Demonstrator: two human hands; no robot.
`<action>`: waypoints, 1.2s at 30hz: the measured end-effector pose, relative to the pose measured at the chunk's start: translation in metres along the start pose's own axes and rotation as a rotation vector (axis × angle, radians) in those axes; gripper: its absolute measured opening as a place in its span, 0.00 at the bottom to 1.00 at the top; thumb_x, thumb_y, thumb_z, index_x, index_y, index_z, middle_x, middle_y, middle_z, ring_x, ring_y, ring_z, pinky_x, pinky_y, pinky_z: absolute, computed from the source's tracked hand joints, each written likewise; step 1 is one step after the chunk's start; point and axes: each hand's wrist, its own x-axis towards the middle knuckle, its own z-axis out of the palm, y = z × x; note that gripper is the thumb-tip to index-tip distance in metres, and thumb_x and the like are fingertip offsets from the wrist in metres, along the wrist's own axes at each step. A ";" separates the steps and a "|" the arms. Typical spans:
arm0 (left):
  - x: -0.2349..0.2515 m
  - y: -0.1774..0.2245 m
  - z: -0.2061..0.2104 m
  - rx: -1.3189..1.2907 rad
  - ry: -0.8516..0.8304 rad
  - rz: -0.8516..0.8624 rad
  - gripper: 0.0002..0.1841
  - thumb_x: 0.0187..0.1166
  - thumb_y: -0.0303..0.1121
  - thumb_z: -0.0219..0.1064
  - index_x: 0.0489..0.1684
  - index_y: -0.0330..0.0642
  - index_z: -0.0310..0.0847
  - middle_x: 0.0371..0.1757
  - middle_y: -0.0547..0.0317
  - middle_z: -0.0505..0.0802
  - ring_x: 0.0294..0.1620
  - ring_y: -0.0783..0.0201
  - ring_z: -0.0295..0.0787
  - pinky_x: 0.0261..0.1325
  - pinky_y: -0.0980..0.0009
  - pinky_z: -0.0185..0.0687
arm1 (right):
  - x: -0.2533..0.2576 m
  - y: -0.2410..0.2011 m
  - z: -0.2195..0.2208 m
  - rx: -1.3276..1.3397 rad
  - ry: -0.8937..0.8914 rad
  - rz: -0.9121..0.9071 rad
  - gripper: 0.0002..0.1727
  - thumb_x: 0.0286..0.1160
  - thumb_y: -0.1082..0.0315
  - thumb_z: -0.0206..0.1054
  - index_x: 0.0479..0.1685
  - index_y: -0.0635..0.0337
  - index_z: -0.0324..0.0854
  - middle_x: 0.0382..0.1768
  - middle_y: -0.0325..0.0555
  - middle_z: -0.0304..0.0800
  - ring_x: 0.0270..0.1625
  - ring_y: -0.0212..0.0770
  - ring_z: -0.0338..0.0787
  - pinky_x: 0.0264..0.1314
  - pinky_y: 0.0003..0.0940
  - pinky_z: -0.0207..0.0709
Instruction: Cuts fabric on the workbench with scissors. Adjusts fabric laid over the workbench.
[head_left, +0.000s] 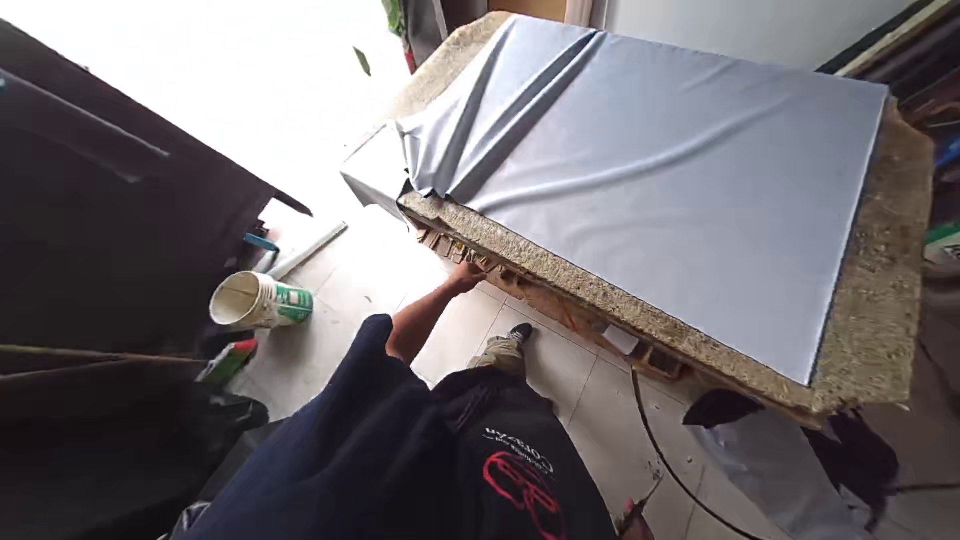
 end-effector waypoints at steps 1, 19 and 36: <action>-0.006 -0.028 -0.019 -0.109 0.076 -0.076 0.21 0.85 0.43 0.65 0.62 0.33 0.87 0.60 0.37 0.92 0.62 0.45 0.90 0.71 0.43 0.80 | -0.001 -0.009 0.011 0.072 -0.004 -0.046 0.23 0.89 0.56 0.62 0.67 0.68 0.76 0.41 0.50 0.82 0.31 0.35 0.79 0.32 0.37 0.78; 0.151 -0.215 -0.459 0.071 0.583 -0.317 0.45 0.82 0.49 0.69 0.91 0.28 0.51 0.92 0.26 0.56 0.91 0.29 0.54 0.89 0.35 0.54 | -0.099 -0.229 0.321 0.043 0.246 -0.539 0.27 0.75 0.69 0.75 0.73 0.69 0.76 0.59 0.59 0.88 0.55 0.43 0.89 0.62 0.43 0.84; -0.049 -0.378 -0.506 0.326 0.630 -1.181 0.30 0.80 0.42 0.67 0.77 0.30 0.74 0.79 0.23 0.77 0.82 0.28 0.71 0.77 0.30 0.69 | -0.076 -0.410 0.472 -0.164 -0.036 -0.696 0.29 0.72 0.72 0.75 0.73 0.73 0.74 0.53 0.60 0.88 0.48 0.36 0.89 0.56 0.33 0.84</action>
